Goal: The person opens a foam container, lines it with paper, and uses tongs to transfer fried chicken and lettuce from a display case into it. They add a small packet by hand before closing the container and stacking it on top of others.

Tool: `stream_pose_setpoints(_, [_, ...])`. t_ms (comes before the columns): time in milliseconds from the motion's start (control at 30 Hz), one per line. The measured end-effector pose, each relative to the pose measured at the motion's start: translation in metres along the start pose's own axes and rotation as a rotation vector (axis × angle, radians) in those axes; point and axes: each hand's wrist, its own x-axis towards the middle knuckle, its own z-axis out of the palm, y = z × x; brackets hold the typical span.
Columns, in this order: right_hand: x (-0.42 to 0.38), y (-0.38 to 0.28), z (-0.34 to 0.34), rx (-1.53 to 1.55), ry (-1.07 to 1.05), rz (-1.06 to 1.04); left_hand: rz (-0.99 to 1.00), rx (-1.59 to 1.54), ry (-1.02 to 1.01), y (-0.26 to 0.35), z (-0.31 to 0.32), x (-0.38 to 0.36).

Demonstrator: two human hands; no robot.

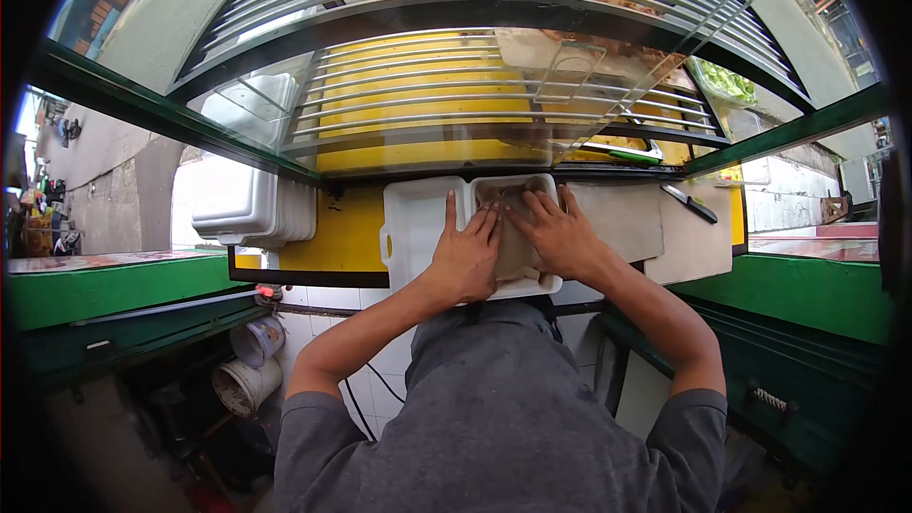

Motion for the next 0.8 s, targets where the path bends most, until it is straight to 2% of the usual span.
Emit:
stream_pose_setpoints(100, [0.000, -0.007, 0.011, -0.037, -0.007, 0.020, 0.014, 0.030, 0.015, 0.002, 0.007, 0.003])
stream_pose_setpoints(200, [0.005, -0.013, 0.015, -0.075, 0.008, 0.052, -0.033, 0.191, -0.117, 0.009, 0.003, 0.013])
stream_pose_setpoints(400, [0.003, -0.006, 0.009, -0.032, 0.067, 0.014, -0.013, 0.027, -0.067, 0.001, -0.008, 0.014])
stream_pose_setpoints(533, [0.004, -0.007, 0.016, -0.023, 0.105, 0.040, -0.083, 0.053, 0.039, 0.010, 0.007, 0.016])
stream_pose_setpoints(733, [-0.005, -0.013, 0.016, -0.166, 0.010, 0.078, -0.197, -0.053, 0.031, 0.018, -0.001, 0.009])
stream_pose_setpoints(800, [-0.012, -0.009, 0.017, -0.058, 0.003, 0.052, -0.182, -0.078, 0.014, 0.011, -0.003, 0.001])
